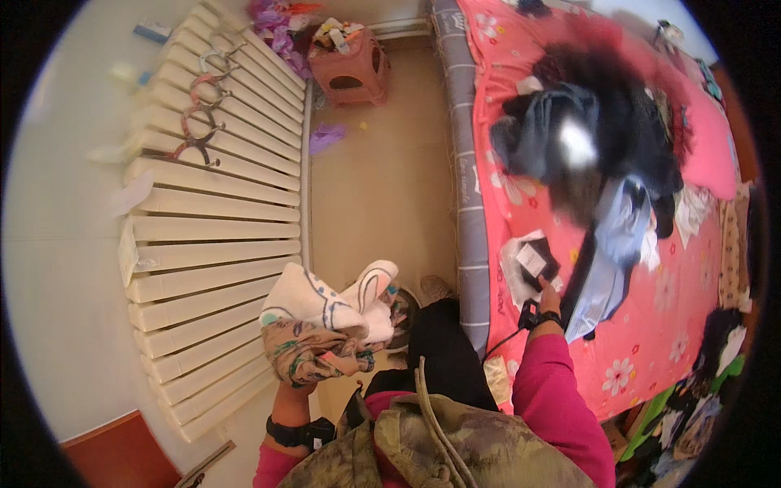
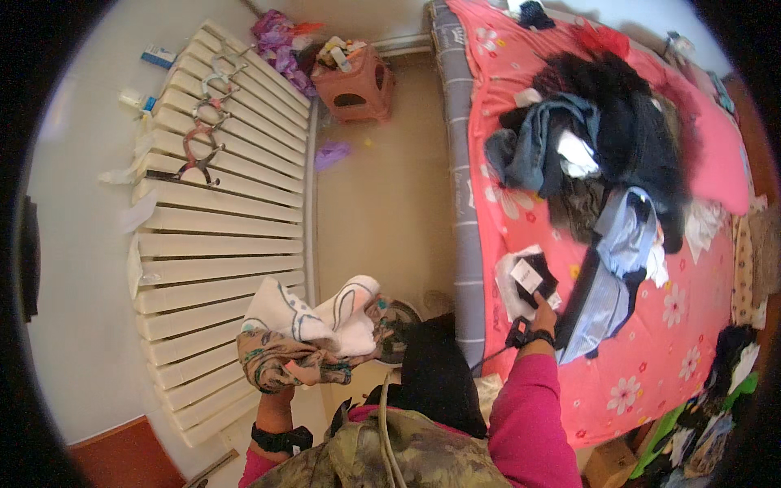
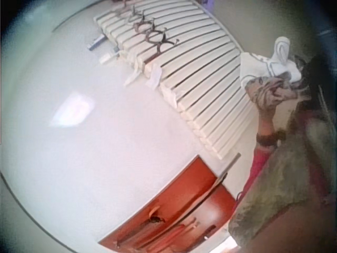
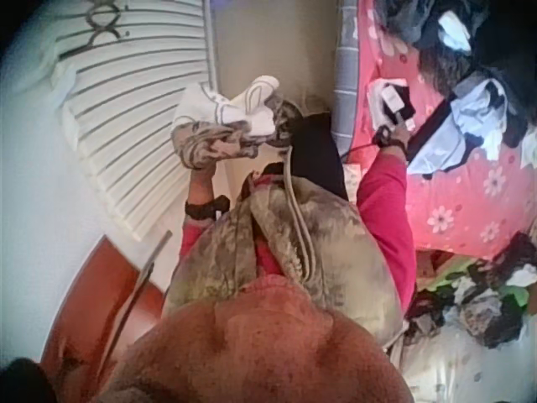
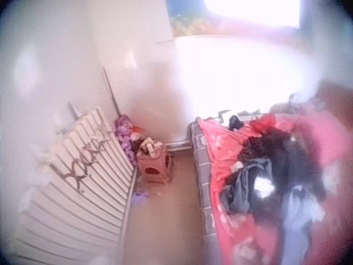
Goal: The person washes a small cloth in a metal basin, wrings it out, and places it on a bed. They then pick up and fold several garments and small items, arranging them on the bed. The person also handles small boxes and packets near a radiator before returning to wring the cloth and wipe the radiator.
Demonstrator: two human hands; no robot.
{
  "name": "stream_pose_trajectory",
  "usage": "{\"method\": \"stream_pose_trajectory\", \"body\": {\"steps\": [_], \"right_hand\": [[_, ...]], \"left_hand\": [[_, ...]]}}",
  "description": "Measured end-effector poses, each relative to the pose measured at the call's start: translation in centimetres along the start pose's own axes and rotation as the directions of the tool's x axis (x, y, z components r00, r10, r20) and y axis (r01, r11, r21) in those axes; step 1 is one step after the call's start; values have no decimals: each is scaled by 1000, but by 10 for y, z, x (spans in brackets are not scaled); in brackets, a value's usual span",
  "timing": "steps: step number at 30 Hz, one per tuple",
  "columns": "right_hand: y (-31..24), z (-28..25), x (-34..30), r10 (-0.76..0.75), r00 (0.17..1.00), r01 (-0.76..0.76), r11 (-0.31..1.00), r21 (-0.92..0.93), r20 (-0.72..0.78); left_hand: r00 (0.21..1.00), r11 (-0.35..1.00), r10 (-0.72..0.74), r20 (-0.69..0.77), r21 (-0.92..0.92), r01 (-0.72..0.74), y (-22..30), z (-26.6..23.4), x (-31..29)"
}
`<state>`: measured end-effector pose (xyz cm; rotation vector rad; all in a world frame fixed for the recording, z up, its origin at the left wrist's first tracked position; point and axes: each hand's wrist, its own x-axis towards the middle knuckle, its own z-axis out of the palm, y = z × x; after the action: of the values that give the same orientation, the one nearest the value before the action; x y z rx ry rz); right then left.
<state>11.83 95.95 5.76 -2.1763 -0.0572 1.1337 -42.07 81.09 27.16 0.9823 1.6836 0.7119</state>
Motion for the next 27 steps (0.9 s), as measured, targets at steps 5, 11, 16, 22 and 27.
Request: {"method": "stream_pose_trajectory", "body": {"steps": [5,11,16,22,27], "right_hand": [[-21,17,-76,-679,727,659,732,-173,-105],[-20,21,-285,-597,117,534,711,457,793],[20,-25,-373,-435,130,249,884,396,891],[87,-140,-334,-499,615,-4,772,636,610],[109,-262,-287,-446,893,144,421,895,66]], "left_hand": [[980,975,192,47,102,-196,-15,10,15],[576,351,785,230,600,-719,-13,24,-5],[561,348,747,356,509,-787,35,43,-64],[843,876,238,482,-482,28,52,107,-93],[782,748,54,621,-544,381,95,169,-87]]}}
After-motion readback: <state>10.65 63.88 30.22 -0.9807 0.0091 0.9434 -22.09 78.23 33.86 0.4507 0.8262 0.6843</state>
